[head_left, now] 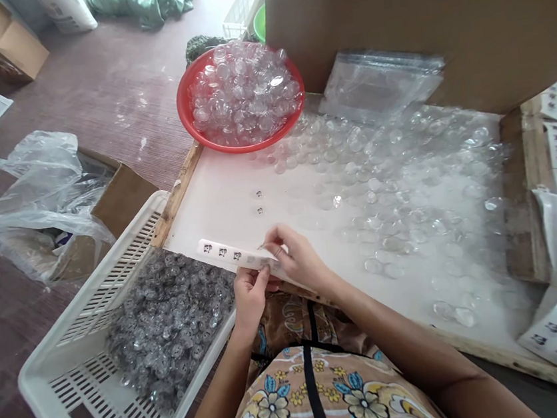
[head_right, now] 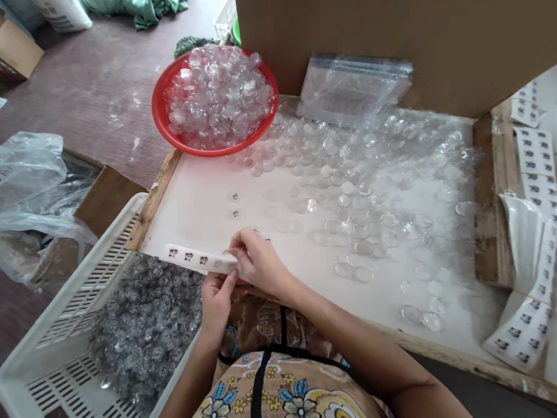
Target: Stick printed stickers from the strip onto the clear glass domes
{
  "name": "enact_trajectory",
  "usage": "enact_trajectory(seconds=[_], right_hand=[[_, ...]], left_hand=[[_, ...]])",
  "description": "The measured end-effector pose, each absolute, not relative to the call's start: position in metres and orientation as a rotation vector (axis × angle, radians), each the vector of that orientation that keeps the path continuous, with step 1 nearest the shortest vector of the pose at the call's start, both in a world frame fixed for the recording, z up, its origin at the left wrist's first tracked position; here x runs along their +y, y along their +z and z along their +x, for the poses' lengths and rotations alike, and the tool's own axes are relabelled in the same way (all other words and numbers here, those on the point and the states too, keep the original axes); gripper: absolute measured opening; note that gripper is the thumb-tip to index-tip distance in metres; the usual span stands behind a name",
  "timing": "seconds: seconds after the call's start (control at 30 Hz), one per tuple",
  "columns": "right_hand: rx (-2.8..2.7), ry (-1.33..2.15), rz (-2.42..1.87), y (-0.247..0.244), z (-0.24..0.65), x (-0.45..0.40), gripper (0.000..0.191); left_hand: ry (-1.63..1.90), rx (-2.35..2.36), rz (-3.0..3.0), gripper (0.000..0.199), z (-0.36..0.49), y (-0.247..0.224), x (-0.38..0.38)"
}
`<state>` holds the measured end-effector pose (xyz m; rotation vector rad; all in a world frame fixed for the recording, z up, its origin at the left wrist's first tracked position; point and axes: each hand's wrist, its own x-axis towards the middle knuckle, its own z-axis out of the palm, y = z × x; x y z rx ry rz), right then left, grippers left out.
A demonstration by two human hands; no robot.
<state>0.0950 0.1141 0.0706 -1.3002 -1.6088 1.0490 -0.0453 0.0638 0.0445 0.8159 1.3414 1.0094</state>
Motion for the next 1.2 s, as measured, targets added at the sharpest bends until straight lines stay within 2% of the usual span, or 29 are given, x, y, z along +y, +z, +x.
enact_trajectory(seconds=[0.3, 0.57, 0.77, 0.9, 1.03, 1.1, 1.2], right_hand=[[-1.326, 0.892, -1.857, 0.033, 0.178, 0.173, 0.008], [-1.453, 0.833, -1.928, 0.020, 0.171, 0.175, 0.001], [-1.741, 0.621, -1.927, 0.011, 0.156, 0.177, 0.008], [-1.719, 0.577, -1.921, 0.008, 0.152, 0.179, 0.005], [-1.696, 0.497, -1.811, 0.022, 0.141, 0.171, 0.010], [-1.699, 0.615, -1.665, 0.037, 0.126, 0.161, 0.011], [-1.729, 1.045, -1.340, 0.059, 0.096, 0.143, 0.010]], left_hand=[[0.995, 1.335, 0.825, 0.032, -0.047, 0.037, 0.063], [0.989, 1.350, 0.821, 0.033, -0.047, 0.037, 0.063], [0.996, 1.356, 0.817, 0.033, -0.046, 0.037, 0.064], [1.003, 1.347, 0.821, 0.030, -0.045, 0.038, 0.063], [1.016, 1.348, 0.824, 0.029, -0.045, 0.038, 0.061], [1.014, 1.347, 0.832, 0.029, -0.045, 0.038, 0.061], [1.002, 1.321, 0.847, 0.029, -0.045, 0.037, 0.061]])
